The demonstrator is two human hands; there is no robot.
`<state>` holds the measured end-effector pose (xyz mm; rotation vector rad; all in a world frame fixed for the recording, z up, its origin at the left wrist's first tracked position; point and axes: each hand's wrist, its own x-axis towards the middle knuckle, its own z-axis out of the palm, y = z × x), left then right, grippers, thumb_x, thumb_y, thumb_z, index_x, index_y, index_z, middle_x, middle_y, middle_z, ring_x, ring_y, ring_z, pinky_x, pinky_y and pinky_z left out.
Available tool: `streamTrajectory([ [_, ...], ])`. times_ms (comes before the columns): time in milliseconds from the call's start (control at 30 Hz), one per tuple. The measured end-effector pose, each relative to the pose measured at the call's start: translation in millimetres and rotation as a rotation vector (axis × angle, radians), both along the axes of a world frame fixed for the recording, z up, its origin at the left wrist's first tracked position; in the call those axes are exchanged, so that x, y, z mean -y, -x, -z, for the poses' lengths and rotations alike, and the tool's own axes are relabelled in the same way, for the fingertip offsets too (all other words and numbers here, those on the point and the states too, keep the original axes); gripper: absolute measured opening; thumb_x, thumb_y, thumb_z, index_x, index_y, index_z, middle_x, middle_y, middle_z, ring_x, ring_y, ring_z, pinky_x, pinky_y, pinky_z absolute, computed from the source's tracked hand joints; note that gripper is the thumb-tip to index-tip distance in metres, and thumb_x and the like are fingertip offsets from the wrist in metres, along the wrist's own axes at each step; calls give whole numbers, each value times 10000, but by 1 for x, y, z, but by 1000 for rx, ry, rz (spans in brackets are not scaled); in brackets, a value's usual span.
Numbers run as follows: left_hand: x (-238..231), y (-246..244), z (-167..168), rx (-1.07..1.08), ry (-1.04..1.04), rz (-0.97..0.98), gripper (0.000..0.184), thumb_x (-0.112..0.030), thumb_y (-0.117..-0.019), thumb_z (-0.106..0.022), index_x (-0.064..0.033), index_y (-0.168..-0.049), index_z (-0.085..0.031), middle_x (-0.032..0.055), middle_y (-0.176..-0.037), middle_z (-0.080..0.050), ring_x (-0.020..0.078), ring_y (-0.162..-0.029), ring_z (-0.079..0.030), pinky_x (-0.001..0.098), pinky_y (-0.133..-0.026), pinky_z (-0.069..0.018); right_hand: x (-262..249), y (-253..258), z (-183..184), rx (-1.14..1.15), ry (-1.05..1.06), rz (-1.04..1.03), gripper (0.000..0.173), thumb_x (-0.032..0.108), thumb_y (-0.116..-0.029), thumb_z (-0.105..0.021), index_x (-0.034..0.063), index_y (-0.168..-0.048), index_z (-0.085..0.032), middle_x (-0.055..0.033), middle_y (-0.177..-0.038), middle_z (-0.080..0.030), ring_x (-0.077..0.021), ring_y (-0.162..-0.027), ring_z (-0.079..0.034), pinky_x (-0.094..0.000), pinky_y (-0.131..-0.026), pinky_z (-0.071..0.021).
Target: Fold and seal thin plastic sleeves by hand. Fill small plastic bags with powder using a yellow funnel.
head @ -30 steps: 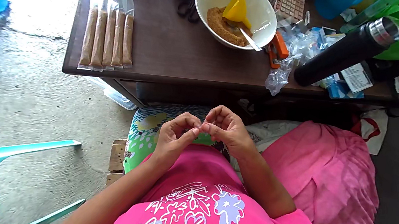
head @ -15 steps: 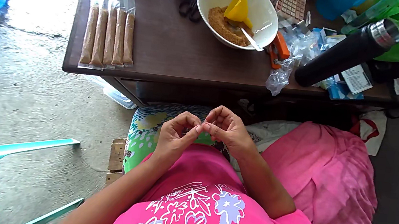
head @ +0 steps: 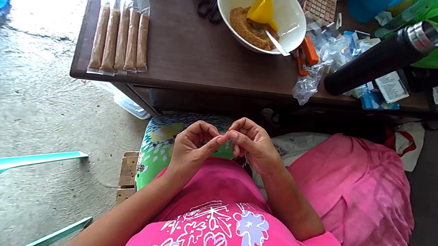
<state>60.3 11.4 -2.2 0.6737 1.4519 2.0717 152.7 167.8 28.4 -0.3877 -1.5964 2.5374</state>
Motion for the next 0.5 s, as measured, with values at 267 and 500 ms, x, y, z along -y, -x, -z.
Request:
streamTrajectory([
  [267,1,0,-3,70,4,26,137,-105,-890,-764,-179,-969,-681,-66,-885,-698,27,-796,-662,193,-750,-575,-1,-1,0,9,10,-20,48,72,-952,-650,91,-996,-655,-7,-798,-694,-5,-601,-588,-149,-573,-489],
  [500,1,0,-4,198,-4,66,155,-123,-864,-796,-182,-965,-694,-51,-898,-702,31,-802,-665,197,-768,-578,-1,0,1,6,9,-24,67,52,-951,-641,97,-1000,-652,-2,-796,-695,-4,-598,-591,-151,-571,-497],
])
